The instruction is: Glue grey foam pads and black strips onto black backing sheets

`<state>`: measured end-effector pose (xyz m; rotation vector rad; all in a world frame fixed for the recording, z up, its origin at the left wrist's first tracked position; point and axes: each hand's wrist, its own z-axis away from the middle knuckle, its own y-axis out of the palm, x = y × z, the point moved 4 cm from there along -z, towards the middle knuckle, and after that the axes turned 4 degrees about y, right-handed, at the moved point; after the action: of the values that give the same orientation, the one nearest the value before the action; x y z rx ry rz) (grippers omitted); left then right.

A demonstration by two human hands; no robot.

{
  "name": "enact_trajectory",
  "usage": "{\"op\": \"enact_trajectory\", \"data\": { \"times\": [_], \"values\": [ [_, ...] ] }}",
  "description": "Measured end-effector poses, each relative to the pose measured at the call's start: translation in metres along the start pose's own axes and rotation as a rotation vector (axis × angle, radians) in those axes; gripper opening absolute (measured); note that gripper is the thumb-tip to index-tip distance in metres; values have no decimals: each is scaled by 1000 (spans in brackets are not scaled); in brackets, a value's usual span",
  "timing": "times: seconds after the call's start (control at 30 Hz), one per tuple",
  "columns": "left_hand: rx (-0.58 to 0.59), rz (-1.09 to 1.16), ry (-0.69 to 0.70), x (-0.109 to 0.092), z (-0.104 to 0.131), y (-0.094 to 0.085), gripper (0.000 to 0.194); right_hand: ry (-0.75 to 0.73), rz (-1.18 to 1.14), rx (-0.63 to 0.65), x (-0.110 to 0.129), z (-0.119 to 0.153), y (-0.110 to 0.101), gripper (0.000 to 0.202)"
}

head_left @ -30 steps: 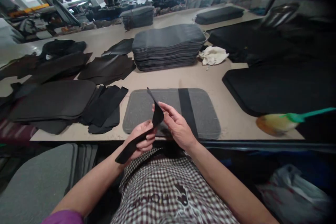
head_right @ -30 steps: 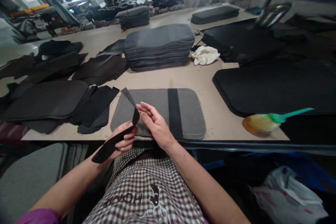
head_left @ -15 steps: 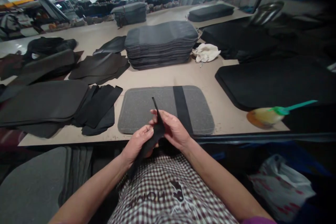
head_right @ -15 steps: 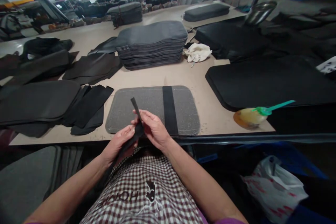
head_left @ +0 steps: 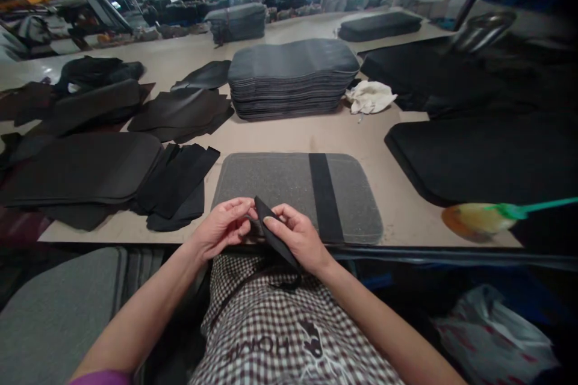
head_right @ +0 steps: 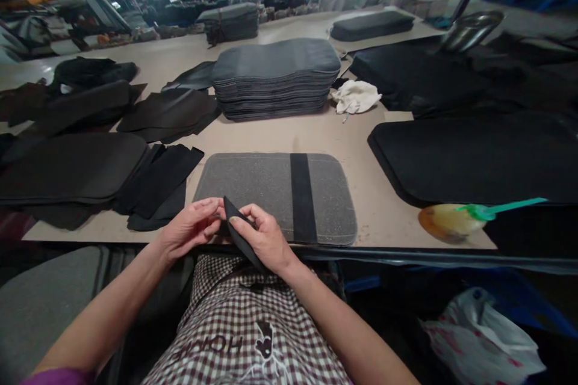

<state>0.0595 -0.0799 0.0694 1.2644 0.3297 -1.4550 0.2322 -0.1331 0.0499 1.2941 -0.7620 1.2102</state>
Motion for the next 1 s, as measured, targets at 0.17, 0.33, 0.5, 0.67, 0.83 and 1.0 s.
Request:
{"op": "enact_trajectory", "data": {
  "times": [0.17, 0.33, 0.5, 0.67, 0.83, 1.0],
  "values": [
    [38, -4, -85, 11, -10, -7, 49, -15, -7, 9, -3, -4, -1, 33],
    [64, -144, -76, 6, -20, -14, 38, 10, 69, -11, -10, -9, -7, 32],
    [-73, -542, 124, -30, -56, -39, 38, -33, 290, -131, -11, -8, -15, 41],
    [-122, -1032, 344, -63, -118, -65, 34, -89, 513, -200, -6, -12, -18, 33],
    [-75, -1486, 724, -78, -174, -66, 23, 1, 421, -74, -13, -29, -4, 19],
    [-56, -1640, 769, -77, -198, -74, 21, 67, 328, -5, -21, -44, 5, 14]
  ]
}}
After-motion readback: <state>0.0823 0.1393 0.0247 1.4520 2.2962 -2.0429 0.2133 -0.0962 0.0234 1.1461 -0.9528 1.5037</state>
